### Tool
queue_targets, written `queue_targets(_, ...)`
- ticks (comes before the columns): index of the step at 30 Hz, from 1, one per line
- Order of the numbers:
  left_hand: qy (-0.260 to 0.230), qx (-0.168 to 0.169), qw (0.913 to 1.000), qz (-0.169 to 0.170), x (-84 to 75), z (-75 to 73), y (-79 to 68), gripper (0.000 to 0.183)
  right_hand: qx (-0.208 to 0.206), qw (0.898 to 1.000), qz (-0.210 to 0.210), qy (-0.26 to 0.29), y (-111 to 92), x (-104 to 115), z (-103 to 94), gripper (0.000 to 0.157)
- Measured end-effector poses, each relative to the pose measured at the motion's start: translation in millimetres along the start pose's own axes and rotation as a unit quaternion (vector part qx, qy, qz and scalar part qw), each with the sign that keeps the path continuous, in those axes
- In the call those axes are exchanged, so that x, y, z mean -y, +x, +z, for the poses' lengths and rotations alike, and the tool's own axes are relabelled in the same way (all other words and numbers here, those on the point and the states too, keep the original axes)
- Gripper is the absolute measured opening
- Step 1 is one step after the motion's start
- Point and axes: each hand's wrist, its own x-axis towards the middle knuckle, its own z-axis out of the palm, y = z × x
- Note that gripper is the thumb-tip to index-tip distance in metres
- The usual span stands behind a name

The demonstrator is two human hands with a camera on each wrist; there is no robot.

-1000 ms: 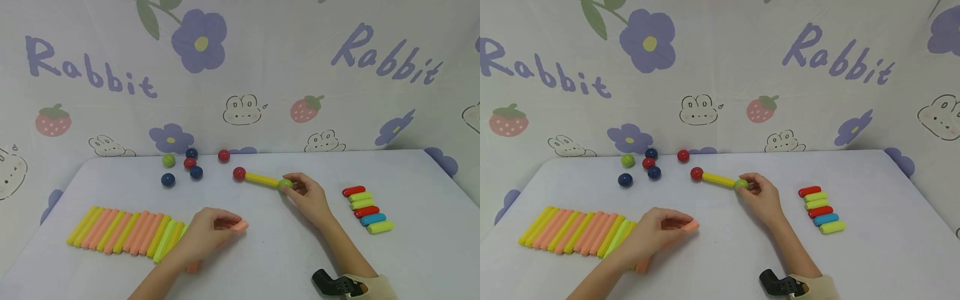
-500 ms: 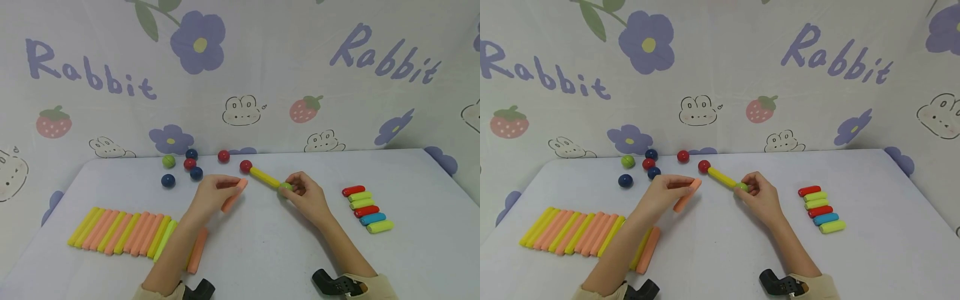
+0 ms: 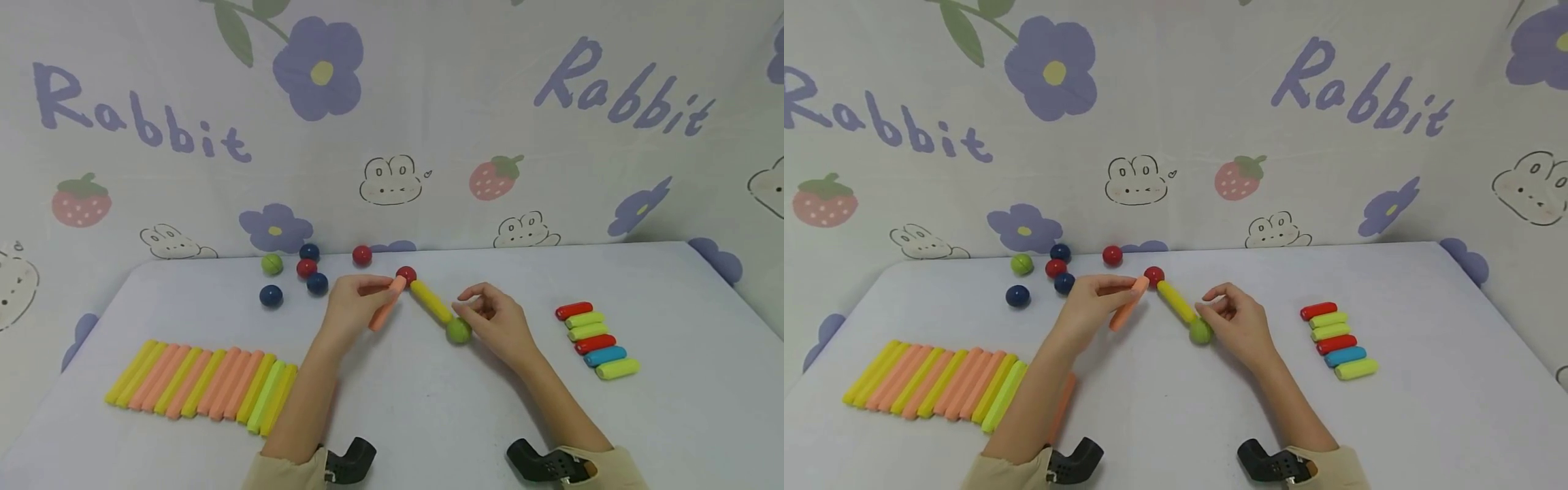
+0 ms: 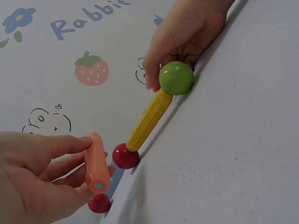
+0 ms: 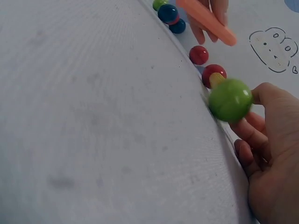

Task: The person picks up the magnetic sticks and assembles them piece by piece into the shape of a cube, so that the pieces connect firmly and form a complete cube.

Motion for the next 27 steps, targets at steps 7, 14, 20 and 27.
queue_targets(7,0.040,0.012,0.9990,0.017,10.3,2.9,6.5,0.032,0.035,0.999,-0.013,-0.014,-1,5,0.4,0.019)
queue_targets(14,0.058,0.039,0.9969,0.038,15.9,15.4,10.0,0.033,0.079,0.996,-0.019,0.030,-4,16,3.7,0.028)
queue_targets(20,0.040,0.091,0.9946,0.029,15.3,26.4,7.7,0.033,0.105,0.992,0.003,0.076,-5,20,8.2,0.045)
queue_targets(27,-0.012,0.134,0.9904,0.031,12.8,32.0,3.6,0.035,0.114,0.987,0.045,0.102,-6,25,8.5,0.058)
